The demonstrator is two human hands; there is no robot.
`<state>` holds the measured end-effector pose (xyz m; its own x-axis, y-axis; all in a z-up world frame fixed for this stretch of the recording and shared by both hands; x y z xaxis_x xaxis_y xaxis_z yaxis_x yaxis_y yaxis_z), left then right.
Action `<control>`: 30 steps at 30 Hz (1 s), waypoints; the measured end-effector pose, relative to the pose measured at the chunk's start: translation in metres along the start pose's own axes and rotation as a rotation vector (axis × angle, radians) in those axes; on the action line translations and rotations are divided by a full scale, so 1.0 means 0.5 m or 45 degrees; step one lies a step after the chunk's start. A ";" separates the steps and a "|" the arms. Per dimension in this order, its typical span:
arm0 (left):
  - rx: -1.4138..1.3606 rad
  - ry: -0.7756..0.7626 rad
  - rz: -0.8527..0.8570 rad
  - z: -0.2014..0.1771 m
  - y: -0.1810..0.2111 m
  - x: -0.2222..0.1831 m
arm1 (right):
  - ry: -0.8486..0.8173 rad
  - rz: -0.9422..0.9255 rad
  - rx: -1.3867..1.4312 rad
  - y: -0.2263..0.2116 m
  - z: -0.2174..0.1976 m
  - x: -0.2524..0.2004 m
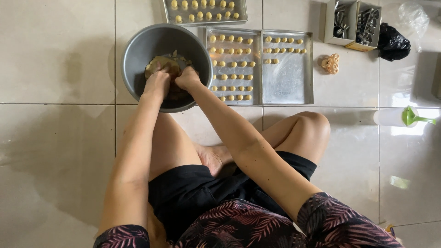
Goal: Shaping small pieces of dough into balls by rolling them between palms and placing them on a baking tray.
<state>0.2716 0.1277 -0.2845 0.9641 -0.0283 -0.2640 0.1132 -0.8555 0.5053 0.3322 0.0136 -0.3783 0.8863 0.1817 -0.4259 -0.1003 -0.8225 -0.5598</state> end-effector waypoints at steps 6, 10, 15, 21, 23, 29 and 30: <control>-0.161 0.008 -0.161 0.062 -0.095 0.039 | 0.071 -0.287 -0.559 -0.129 -0.079 -0.104; -0.311 -0.015 -0.212 0.052 -0.101 0.044 | 0.100 -0.452 -0.667 -0.184 -0.119 -0.187; 0.042 -0.059 -0.035 0.100 -0.135 0.068 | 0.174 -0.472 -0.571 -0.181 -0.139 -0.207; 0.217 0.097 0.156 0.226 -0.257 0.180 | 0.355 -0.359 -0.194 -0.131 -0.193 -0.244; 0.149 0.107 0.132 0.128 -0.165 0.119 | 0.424 -0.390 -0.072 -0.166 -0.297 -0.329; -0.212 -0.056 -0.121 0.010 -0.030 0.022 | 0.142 -0.376 0.990 -0.074 -0.539 -0.513; -0.327 -0.115 -0.236 -0.015 0.002 -0.005 | 0.123 -0.310 1.210 -0.028 -0.556 -0.521</control>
<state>0.2710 0.1309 -0.2772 0.8975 0.0599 -0.4370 0.3527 -0.6924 0.6294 0.2283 -0.1720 -0.0620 0.9598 0.2091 -0.1872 -0.1944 0.0146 -0.9808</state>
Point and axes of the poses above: each hand's wrist, its own x-axis towards the middle knuckle, its own z-axis out of the palm, y = z × x, the point moved 8 cm from there along x, towards the middle knuckle, and after that the axes turned 15 degrees about -x, right-handed, at the moved point
